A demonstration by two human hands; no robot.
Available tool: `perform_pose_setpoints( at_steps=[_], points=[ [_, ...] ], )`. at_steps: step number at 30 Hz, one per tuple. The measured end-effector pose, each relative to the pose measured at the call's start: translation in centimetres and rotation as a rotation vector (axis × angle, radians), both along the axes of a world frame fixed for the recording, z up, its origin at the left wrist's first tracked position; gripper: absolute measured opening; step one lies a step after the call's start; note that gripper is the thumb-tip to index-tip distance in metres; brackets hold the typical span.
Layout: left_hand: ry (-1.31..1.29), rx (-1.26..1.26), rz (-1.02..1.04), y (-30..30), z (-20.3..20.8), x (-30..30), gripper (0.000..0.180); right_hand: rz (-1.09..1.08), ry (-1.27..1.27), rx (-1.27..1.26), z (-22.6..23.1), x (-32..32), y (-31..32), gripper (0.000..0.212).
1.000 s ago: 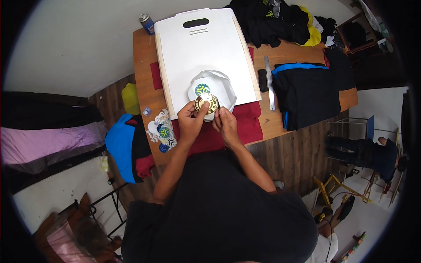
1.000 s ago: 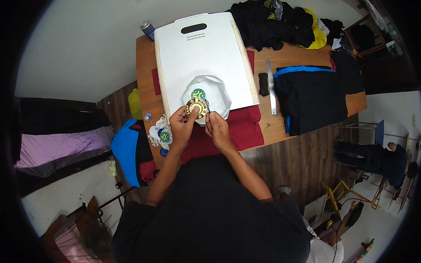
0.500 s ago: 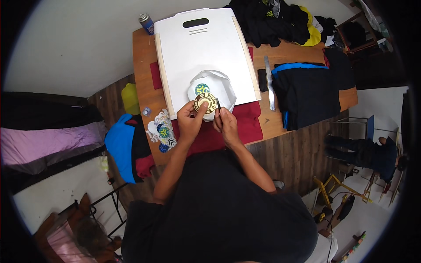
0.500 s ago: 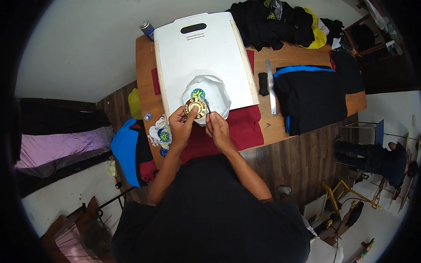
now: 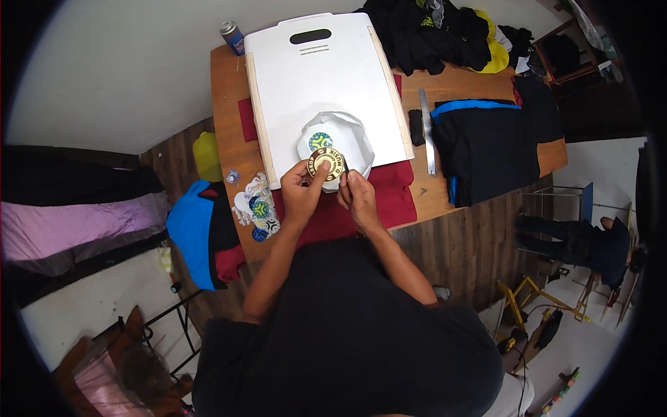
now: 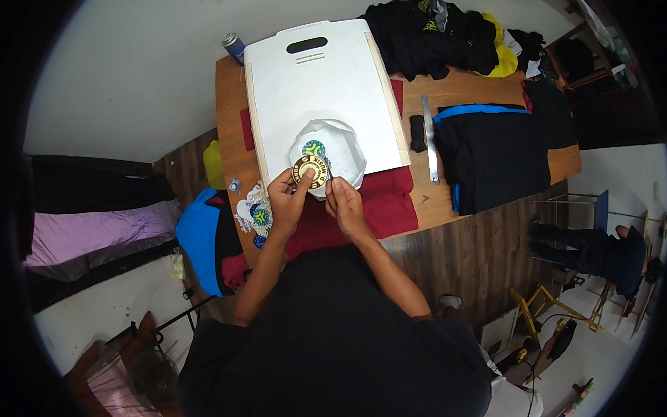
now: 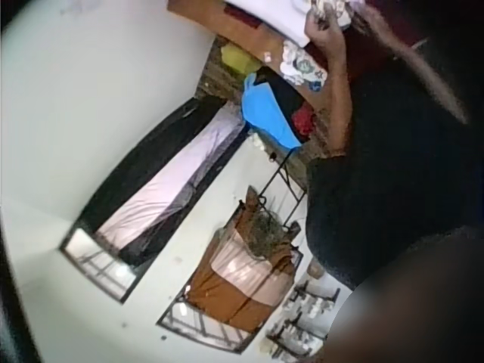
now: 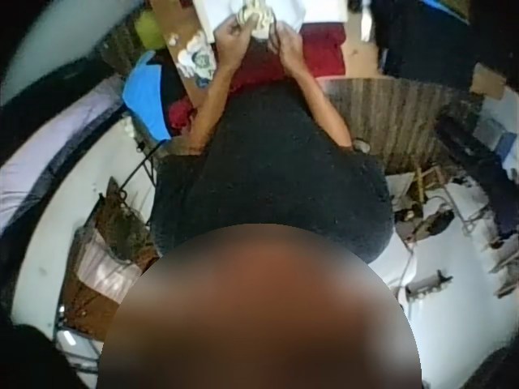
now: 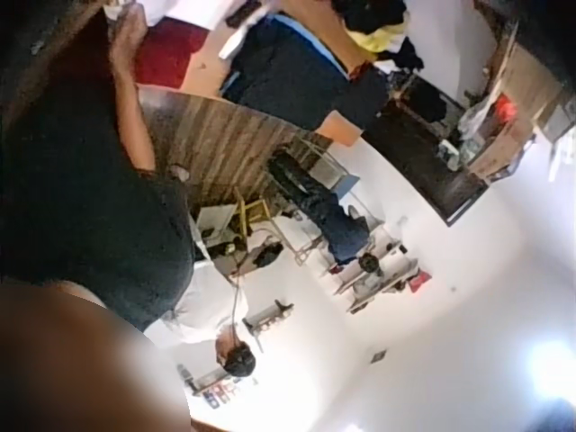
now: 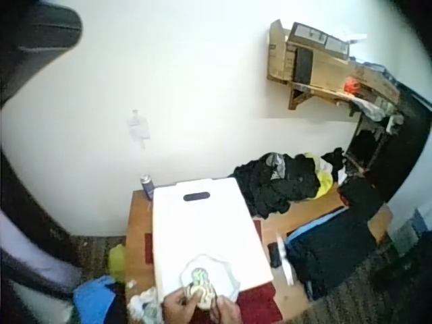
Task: Peel small pieces of excess material or decals from a sheet for garment printing.
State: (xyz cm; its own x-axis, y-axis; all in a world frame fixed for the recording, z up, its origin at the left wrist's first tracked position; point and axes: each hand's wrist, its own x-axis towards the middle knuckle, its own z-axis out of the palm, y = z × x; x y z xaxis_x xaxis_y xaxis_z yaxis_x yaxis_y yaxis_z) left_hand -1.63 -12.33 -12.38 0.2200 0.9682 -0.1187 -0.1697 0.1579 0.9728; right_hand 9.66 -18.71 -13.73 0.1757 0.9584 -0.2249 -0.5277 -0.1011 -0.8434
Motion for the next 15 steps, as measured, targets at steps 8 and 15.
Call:
perform_pose_setpoints(
  at_steps=[8,15],
  points=[
    [0.002,-0.006,-0.002,0.03,-0.11,0.0,0.018,0.0,-0.004,0.011,-0.17,0.02,0.04,0.032],
    [0.002,0.007,0.005,0.14,-0.32,-0.05,0.018,-0.001,0.025,0.015,-0.09,0.2,-0.02,0.033]
  ],
)
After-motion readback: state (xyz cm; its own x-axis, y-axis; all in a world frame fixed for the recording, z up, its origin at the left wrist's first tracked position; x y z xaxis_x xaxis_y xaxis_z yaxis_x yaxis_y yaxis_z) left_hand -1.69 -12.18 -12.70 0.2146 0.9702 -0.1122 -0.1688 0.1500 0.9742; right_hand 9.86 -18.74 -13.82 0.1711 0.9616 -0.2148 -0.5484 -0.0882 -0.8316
